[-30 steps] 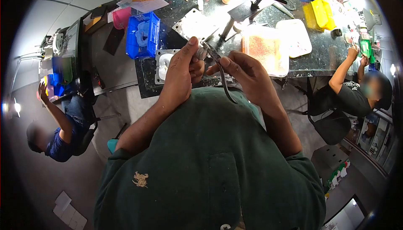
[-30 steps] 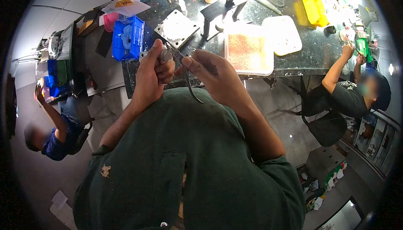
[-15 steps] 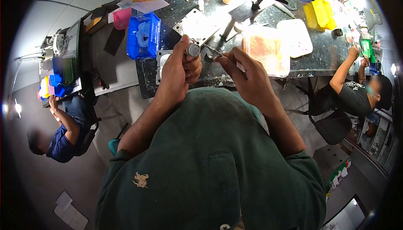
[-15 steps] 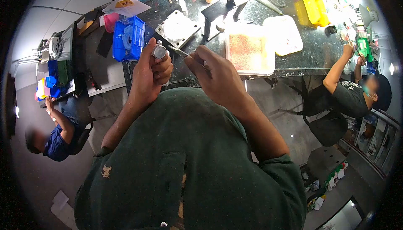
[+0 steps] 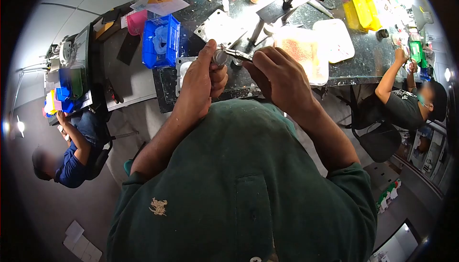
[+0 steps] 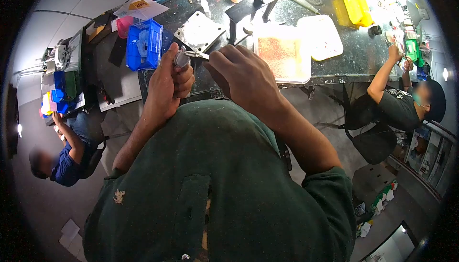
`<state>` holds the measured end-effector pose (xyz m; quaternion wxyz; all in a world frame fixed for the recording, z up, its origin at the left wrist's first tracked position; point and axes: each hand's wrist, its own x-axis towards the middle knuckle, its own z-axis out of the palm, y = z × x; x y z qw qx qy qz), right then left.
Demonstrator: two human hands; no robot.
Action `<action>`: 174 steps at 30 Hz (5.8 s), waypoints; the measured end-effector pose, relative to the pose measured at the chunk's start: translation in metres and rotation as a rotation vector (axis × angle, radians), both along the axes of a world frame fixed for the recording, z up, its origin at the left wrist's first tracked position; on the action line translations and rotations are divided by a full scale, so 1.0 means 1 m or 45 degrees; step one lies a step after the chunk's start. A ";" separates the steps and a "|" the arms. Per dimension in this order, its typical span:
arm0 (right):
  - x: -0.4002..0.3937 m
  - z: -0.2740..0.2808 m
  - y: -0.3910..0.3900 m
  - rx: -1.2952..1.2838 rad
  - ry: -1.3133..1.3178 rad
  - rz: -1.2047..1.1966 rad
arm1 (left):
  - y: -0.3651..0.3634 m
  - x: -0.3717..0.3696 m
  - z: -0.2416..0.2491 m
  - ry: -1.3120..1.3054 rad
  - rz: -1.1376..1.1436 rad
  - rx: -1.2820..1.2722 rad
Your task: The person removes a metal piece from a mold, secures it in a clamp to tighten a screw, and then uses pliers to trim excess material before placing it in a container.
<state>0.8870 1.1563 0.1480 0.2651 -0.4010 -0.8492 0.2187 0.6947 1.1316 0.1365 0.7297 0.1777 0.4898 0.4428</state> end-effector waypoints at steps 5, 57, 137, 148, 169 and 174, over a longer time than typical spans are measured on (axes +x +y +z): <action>-0.001 -0.005 0.003 -0.126 0.134 0.073 | 0.001 -0.001 0.002 0.056 -0.028 0.045; -0.010 0.008 -0.007 -0.103 0.002 -0.064 | -0.004 -0.001 0.006 0.801 0.073 0.532; -0.019 -0.017 0.008 -0.058 0.290 -0.144 | 0.001 -0.010 -0.001 -0.646 0.005 0.115; -0.020 -0.013 0.010 0.260 0.178 -0.089 | 0.001 -0.004 0.000 -0.643 -0.015 0.160; -0.023 -0.019 0.011 -0.125 0.075 0.061 | -0.004 -0.003 -0.001 -0.428 -0.004 0.131; -0.022 -0.017 0.012 -0.164 0.260 -0.064 | -0.001 -0.013 0.000 -0.635 0.051 0.160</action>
